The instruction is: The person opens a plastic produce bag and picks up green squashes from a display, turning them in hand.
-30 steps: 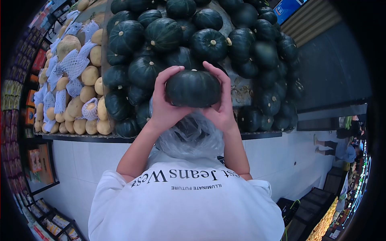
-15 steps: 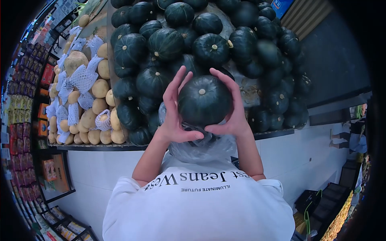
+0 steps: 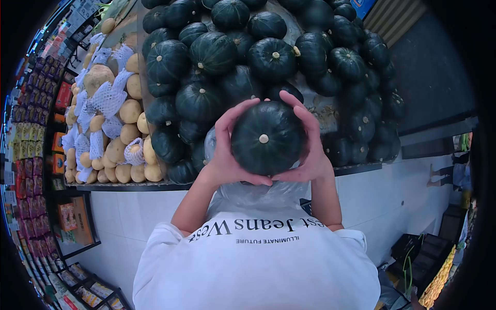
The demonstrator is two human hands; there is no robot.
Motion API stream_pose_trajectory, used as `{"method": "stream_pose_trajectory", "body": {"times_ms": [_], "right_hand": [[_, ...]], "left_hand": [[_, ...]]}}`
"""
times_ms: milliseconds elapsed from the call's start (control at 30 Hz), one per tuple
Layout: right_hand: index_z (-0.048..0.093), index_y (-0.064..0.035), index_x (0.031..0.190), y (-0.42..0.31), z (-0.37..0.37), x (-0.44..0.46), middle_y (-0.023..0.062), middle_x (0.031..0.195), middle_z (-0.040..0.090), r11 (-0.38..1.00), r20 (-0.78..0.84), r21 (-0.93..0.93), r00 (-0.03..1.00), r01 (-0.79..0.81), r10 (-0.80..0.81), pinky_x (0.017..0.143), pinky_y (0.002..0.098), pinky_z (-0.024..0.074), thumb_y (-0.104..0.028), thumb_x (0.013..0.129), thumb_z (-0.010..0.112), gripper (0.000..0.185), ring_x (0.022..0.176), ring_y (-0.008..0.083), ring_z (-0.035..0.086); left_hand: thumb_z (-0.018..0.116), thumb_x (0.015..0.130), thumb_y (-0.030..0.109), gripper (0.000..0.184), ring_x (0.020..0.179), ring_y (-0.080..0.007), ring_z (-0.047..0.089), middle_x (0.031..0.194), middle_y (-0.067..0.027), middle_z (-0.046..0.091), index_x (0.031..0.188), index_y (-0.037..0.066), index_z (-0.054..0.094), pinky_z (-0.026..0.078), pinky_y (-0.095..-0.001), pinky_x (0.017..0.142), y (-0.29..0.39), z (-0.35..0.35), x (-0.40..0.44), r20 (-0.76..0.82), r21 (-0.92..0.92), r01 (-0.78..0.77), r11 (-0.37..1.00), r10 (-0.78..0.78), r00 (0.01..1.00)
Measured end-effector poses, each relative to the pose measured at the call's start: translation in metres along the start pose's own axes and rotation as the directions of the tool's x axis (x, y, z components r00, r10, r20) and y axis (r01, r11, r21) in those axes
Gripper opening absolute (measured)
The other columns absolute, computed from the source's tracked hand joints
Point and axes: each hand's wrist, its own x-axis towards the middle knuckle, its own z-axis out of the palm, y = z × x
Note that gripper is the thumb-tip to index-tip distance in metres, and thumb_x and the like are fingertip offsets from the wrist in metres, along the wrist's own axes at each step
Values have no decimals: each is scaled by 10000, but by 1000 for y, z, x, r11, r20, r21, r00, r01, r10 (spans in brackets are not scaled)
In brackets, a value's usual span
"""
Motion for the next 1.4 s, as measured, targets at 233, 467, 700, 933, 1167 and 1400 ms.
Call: {"method": "stream_pose_trajectory", "body": {"times_ms": [233,467,700,933,1167,1400], "right_hand": [[255,-101,1459,-33,-5,6,191,1427,362,958,37,-109,962,-265,271,1077,396,331,-170,451,931,1216,1299,321,418],[221,-114,1470,-49,25,6,134,1310,422,723,13,295,759,-625,651,1059,374,344,-151,510,902,1178,1248,254,443],[178,-125,1471,-39,47,-1,141,1357,364,670,4,296,702,-681,712,1062,398,353,-175,561,872,1145,1273,276,413],[335,-85,1407,-37,26,-10,149,1276,447,882,-89,-177,900,-437,427,1039,401,361,-237,483,888,1087,1227,306,461],[266,-60,1445,-39,-8,-13,182,1447,345,888,37,-414,971,-201,237,1082,399,311,-176,448,891,1182,1322,283,375],[257,-89,1441,-19,-1,-29,152,1453,322,921,-119,-265,958,-284,262,1099,405,303,-136,465,908,1175,1339,296,351]], "left_hand": [[945,483,342,1174,1266,-348,423,1366,-197,390,1398,77,259,366,-446,1040,36,-6,5,72,177,122,977,-137,988],[867,556,421,949,1094,-338,580,1172,-198,561,1291,19,423,448,-389,929,80,-23,14,77,259,470,844,-503,861],[850,562,401,884,1041,-329,600,1109,-176,587,1246,20,440,461,-371,890,81,-46,14,202,327,508,797,-584,786],[917,520,309,977,1209,-278,490,1304,-150,466,1315,58,406,395,-391,1001,42,-24,-8,120,92,306,948,-315,941],[939,519,198,1098,1326,-288,361,1415,-150,354,1408,90,304,318,-412,1084,22,3,-2,123,33,87,996,-91,988],[932,518,108,1324,1319,-344,368,1437,-192,289,1485,177,31,342,-453,1081,3,10,-7,63,-140,57,988,-49,997]]}}
